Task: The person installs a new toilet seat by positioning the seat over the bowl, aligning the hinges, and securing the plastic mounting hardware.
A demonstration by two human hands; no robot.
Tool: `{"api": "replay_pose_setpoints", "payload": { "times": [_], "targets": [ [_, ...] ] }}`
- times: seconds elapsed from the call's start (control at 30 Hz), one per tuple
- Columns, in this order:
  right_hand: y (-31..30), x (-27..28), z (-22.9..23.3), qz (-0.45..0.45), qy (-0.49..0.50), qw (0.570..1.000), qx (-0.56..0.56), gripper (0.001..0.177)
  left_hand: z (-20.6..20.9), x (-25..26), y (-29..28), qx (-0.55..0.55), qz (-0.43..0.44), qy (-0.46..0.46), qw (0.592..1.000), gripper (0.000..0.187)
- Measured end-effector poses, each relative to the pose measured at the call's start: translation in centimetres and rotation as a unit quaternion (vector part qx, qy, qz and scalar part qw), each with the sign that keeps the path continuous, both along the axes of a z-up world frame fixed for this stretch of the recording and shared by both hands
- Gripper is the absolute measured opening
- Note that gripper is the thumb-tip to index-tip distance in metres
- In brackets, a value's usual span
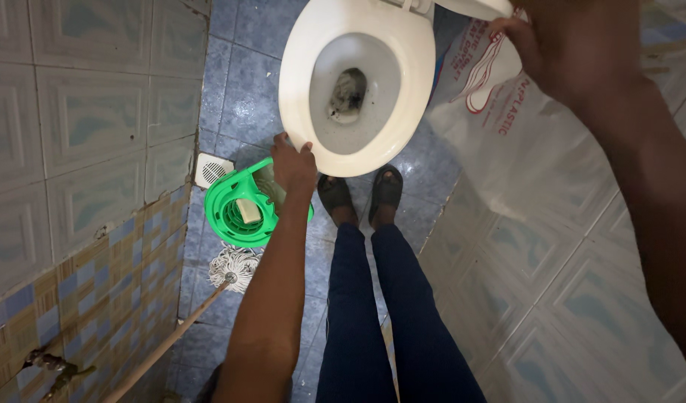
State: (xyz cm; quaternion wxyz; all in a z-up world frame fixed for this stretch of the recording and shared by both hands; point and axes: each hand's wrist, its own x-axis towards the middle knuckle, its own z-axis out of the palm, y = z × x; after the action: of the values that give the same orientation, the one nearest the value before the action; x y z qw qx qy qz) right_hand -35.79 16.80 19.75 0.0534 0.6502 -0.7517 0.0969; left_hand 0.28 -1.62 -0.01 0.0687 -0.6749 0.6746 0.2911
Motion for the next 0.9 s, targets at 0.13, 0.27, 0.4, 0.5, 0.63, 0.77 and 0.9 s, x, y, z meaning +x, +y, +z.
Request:
{"api": "replay_pose_setpoints", "payload": {
  "times": [0.13,0.27,0.4,0.5,0.63,0.77,0.9],
  "targets": [
    [-0.7,1.7,1.4,-0.023,-0.040,0.999,0.014,0.025,0.1,0.4,0.5,0.002,-0.002,0.009,1.000,0.054],
    [-0.9,2.7,2.0,-0.045,-0.053,0.997,0.024,0.023,-0.1,0.4,0.8,-0.008,0.007,0.008,1.000,0.056],
    [-0.8,2.9,2.0,-0.033,-0.011,0.999,0.017,0.026,-0.2,0.4,1.0,-0.008,0.017,0.007,1.000,0.054],
    [-0.9,3.1,2.2,-0.042,-0.054,0.996,0.050,0.029,-0.2,0.4,1.0,-0.005,0.021,0.005,1.000,0.055],
    [-0.8,3.6,2.1,-0.047,-0.052,0.997,0.045,0.034,-0.3,0.4,1.0,-0.003,0.029,0.005,1.000,0.054],
    [-0.4,4.1,1.7,-0.033,-0.055,0.998,0.027,0.036,-0.5,0.7,1.0,-0.005,0.032,0.009,0.999,0.055],
    [0.4,4.7,0.9,-0.038,-0.105,0.994,0.013,0.039,-0.7,1.1,1.1,-0.017,0.029,0.039,0.999,0.056]
  ]
}}
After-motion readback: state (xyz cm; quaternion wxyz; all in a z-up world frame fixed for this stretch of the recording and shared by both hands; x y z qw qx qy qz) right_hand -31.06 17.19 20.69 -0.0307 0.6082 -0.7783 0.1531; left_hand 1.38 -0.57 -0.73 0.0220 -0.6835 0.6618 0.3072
